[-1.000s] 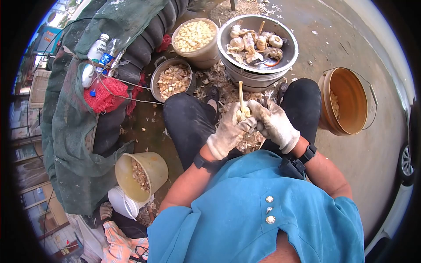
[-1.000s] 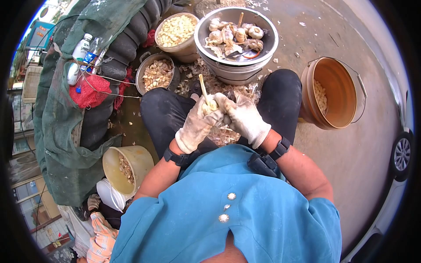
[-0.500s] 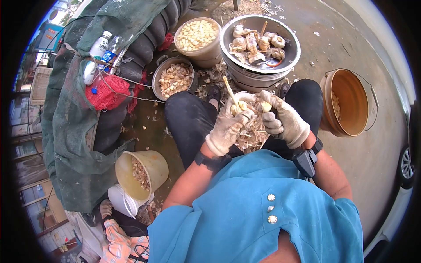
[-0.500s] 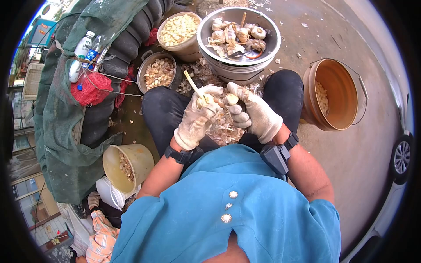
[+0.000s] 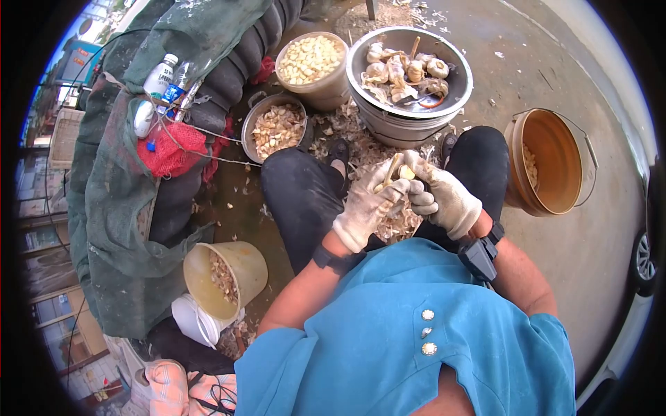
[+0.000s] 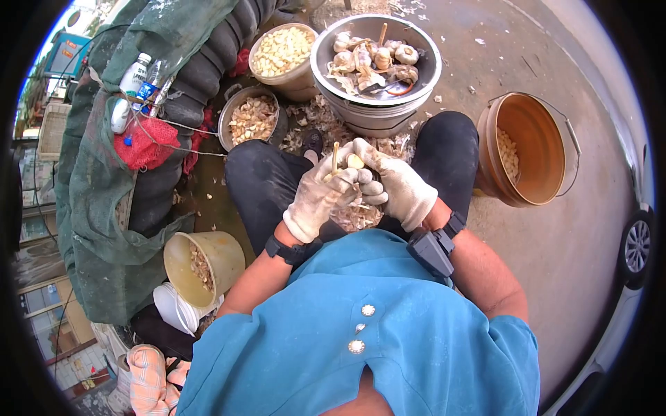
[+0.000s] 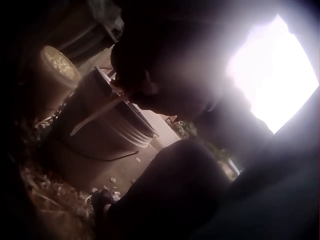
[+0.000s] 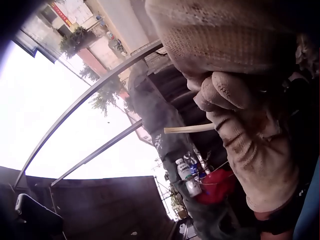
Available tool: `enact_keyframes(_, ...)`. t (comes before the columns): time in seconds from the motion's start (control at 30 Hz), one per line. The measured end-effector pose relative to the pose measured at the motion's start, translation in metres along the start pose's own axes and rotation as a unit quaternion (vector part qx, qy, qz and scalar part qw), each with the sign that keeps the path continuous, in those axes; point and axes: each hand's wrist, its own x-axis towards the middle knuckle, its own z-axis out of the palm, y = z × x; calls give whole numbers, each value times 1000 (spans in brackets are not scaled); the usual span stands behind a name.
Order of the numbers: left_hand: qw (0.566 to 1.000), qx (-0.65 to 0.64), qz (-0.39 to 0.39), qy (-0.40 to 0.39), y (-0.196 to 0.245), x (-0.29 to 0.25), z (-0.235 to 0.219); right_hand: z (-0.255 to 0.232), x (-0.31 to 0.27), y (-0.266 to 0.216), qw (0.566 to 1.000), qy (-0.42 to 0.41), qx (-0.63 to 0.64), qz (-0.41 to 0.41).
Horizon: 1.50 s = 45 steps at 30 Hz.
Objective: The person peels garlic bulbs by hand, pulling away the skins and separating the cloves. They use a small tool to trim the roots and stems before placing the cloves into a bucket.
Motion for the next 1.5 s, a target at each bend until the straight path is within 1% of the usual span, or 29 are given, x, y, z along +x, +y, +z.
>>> enact_keyframes(0.03,1000,1,0,-1,-7,2,-4,0,1,2,1000,-2,11,-9)
enact_keyframes(0.1,988,-144,-44,-33,-21,5,-13,2,2,5,1000,-6,22,-19)
enact_keyframes(0.17,987,-151,-48,-24,-7,0,-5,2,4,6,998,54,-19,-15)
enact_keyframes(0.2,986,-159,-52,-13,-2,-3,-3,4,4,7,998,54,-18,-15)
enact_keyframes(0.23,986,-159,-53,-13,-3,-4,-3,7,4,8,991,99,-85,-31)
enact_keyframes(0.3,993,-113,-27,20,-4,-5,-5,16,2,8,958,175,-217,-71)
enact_keyframes(0.33,993,-113,-28,20,-4,-5,-6,17,1,5,958,175,-217,-71)
enact_keyframes(0.4,997,-66,-28,29,-4,-3,-10,16,0,0,919,188,-337,-84)
enact_keyframes(0.43,997,-66,-28,29,-3,-2,-13,13,1,0,919,188,-337,-84)
enact_keyframes(0.5,988,-143,-17,-60,-3,0,-19,4,3,-1,859,171,-463,-137)
enact_keyframes(0.53,988,-144,-18,-60,-2,0,-16,3,2,0,859,172,-462,-136)
enact_keyframes(0.6,998,-41,24,30,3,-1,-7,3,0,2,740,195,-602,-228)
enact_keyframes(0.63,998,-41,24,30,3,0,-8,1,-2,2,740,195,-602,-228)
enact_keyframes(0.7,998,-32,43,39,4,0,-9,-4,-7,0,712,116,-645,-254)
enact_keyframes(0.73,998,-32,43,40,5,0,-10,-5,-9,0,712,116,-645,-253)
enact_keyframes(0.8,992,70,89,60,9,0,-10,-6,-11,2,592,80,-748,-290)
enact_keyframes(0.83,992,70,88,60,11,0,-11,-5,-12,5,593,80,-747,-289)
enact_keyframes(0.87,965,214,132,73,14,-1,-12,-3,-13,7,593,115,-752,-264)
enact_keyframes(0.9,916,353,173,85,16,0,-14,-1,-13,8,593,150,-755,-238)
enact_keyframes(0.93,916,353,172,84,18,0,-17,3,-14,7,593,150,-755,-238)
enact_keyframes(1.0,858,467,206,68,21,0,-21,14,-19,5,583,139,-771,-217)
enact_keyframes(1.03,858,466,206,68,21,0,-21,16,-20,5,582,139,-771,-216)
enact_keyframes(1.1,797,559,216,76,24,0,-18,19,-21,5,617,151,-751,-179)
enact_keyframes(1.13,797,558,215,76,24,0,-18,19,-20,6,617,151,-751,-179)
enact_keyframes(1.2,766,605,204,79,25,-1,-18,16,-17,8,615,140,-755,-180)
enact_keyframes(1.33,750,620,222,59,20,0,-24,4,-14,11,612,115,-754,-207)
enact_keyframes(1.4,766,593,245,35,19,0,-27,1,-15,11,622,90,-741,-238)
enact_keyframes(1.43,767,593,245,33,22,1,-27,-1,-15,11,622,91,-740,-237)
enact_keyframes(1.5,811,544,216,-21,29,0,-28,-5,-13,10,634,64,-736,-228)
